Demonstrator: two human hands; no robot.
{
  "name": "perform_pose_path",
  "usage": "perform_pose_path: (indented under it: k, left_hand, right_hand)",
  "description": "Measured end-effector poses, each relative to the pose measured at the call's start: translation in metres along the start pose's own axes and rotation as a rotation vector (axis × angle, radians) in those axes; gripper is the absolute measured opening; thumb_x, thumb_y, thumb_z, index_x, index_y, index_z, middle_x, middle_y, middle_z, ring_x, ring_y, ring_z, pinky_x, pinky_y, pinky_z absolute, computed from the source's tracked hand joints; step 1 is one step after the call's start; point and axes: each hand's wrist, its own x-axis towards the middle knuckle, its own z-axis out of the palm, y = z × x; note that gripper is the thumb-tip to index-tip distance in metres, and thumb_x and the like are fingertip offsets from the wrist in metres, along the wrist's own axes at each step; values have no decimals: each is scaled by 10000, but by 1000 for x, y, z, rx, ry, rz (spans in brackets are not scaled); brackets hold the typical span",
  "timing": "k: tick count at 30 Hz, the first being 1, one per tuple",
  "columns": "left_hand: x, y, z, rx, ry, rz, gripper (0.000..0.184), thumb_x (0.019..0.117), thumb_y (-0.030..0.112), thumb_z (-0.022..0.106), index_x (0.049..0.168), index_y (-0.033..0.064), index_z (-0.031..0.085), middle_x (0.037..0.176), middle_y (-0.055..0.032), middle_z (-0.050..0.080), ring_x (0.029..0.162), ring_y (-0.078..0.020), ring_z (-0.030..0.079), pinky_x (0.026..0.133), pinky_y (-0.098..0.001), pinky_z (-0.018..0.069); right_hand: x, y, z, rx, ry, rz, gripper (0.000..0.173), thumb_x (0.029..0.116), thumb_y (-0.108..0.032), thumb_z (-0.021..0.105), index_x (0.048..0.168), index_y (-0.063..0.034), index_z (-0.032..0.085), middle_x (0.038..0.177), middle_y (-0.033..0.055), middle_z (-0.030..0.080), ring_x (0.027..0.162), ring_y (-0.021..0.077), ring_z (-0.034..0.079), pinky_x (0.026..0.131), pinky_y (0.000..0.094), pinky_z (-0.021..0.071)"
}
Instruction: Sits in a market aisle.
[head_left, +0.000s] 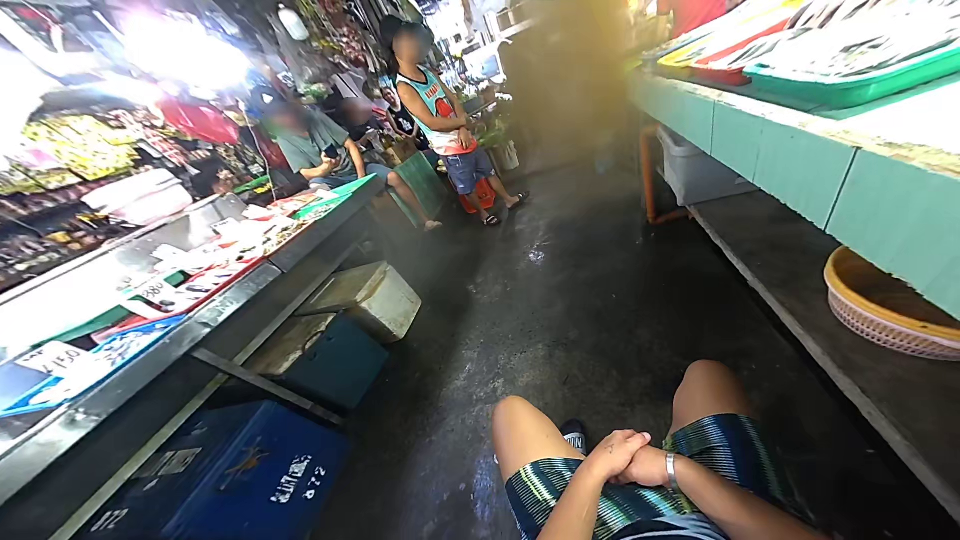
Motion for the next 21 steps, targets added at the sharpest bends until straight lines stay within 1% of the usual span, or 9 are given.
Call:
perform_pose_path:
  k: [3, 6, 9, 11, 17, 21]
  left_hand:
    - [-1, -4, 0, -18, 6, 0, 586, 1087, 521, 350, 1280, 67, 665, 1306, -173, 653, 1254, -277, 600, 1094, -522, 444]
    - [-5, -11, 0, -41, 22, -3, 578, 1087, 516, 356, 1270, 66, 668, 1299, -174, 654, 1249, -272, 601, 1092, -514, 446]
    - [-9, -16, -2, -57, 37, -8, 569, 1089, 503, 360, 1275, 59, 664, 1311, -175, 650, 1259, -268, 594, 1102, -506, 439]
    - [-9, -17, -2, -59, 36, -7, 574, 1090, 508, 353, 1276, 62, 661, 1313, -171, 647, 1261, -265, 592, 1100, -502, 440]
    - [-10, 0, -2, -46, 21, -10, 587, 1092, 517, 347, 1297, 60, 653, 1330, -176, 641, 1279, -274, 584, 1113, -508, 430]
    - [-2, 1, 0, -30, 10, 10, 584, 1091, 513, 350, 1298, 57, 650, 1326, -178, 643, 1277, -276, 587, 1112, -504, 434]
  right_hand:
    - [7, 8, 5, -17, 5, -13, 382, 905, -368, 744, 1186, -110, 721, 1177, 110, 718, 1183, 237, 649, 1081, 537, 469]
    - [8, 1, 7, -46, -16, -18, 396, 922, -389, 727, 1198, -105, 717, 1188, 127, 715, 1197, 258, 645, 1084, 551, 461]
    - [12, 0, 10, -42, -28, -17, 421, 919, -403, 728, 1225, -115, 708, 1220, 125, 705, 1226, 253, 631, 1103, 551, 448]
    - [14, 2, 11, -38, -24, -26, 415, 912, -403, 734, 1217, -123, 712, 1215, 115, 707, 1219, 244, 633, 1100, 549, 450]
    - [6, 1, 3, 0, -9, 24, 402, 908, -382, 748, 1211, -121, 712, 1198, 107, 712, 1197, 235, 644, 1087, 527, 466]
    - [4, 6, 1, 23, 10, 8, 370, 909, -365, 747, 1185, -120, 721, 1170, 97, 720, 1167, 219, 657, 1073, 515, 480]
